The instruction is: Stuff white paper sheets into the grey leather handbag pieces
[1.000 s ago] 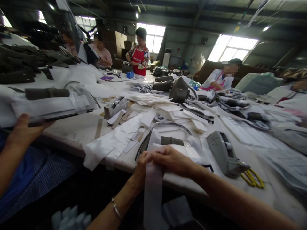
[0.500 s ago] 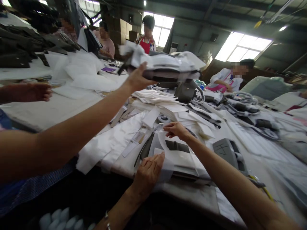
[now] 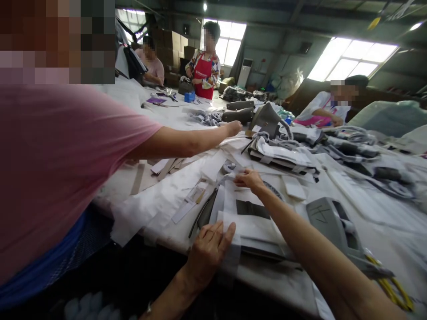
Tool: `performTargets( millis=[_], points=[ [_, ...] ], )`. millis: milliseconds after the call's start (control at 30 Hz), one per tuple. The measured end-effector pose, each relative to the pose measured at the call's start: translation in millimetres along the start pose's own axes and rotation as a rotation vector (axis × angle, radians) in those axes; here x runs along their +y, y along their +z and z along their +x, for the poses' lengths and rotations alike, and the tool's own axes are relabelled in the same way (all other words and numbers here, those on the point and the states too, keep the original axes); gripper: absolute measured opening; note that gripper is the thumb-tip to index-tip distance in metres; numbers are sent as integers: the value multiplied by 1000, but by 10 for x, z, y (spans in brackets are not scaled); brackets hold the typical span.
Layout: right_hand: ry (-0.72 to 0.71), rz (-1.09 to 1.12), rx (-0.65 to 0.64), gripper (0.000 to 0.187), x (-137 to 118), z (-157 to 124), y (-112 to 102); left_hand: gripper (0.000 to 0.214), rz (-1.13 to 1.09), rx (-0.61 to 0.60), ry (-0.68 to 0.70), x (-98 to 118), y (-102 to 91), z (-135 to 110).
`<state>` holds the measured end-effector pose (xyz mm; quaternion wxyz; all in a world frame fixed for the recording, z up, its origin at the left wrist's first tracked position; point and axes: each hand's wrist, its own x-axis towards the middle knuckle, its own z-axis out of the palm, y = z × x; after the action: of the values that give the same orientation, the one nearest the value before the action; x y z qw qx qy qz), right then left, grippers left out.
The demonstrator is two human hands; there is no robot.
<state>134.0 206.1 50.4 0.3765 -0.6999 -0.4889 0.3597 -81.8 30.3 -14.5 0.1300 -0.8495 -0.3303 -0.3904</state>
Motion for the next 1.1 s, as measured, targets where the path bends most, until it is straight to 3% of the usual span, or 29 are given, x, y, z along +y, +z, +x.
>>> performTargets(
  millis=[133,200,267,367,433,533,667,900,1000,1100],
  points=[
    [-136,-136,130,54,-6,-181,-229,35,10,13,-1,15,13,-10],
    [-296,-312,158,40,3,-358,-299,35,13,3,-2,19,12,-12],
    [-456,-510,37,20,32,-567,-288,35,17,-4,-2,17,10,-13],
    [-563,-652,-277,23,100,-855,-138,36,27,-12,3,8,5,-14],
    [-565,-698,-373,32,133,-970,-14,37,36,-18,4,7,-2,-11],
    [-536,-748,-401,38,127,-996,104,37,46,9,-10,18,-20,12],
    [-432,-763,-437,45,30,-860,141,34,46,36,-18,33,-32,55],
    [-266,-806,-455,74,-121,-638,294,30,47,-30,33,10,44,32],
    [-243,-854,-415,72,-208,-622,333,32,19,-14,27,3,52,31],
    [-336,-886,-291,52,-376,-797,188,33,-41,14,18,-20,32,50]
  ],
)
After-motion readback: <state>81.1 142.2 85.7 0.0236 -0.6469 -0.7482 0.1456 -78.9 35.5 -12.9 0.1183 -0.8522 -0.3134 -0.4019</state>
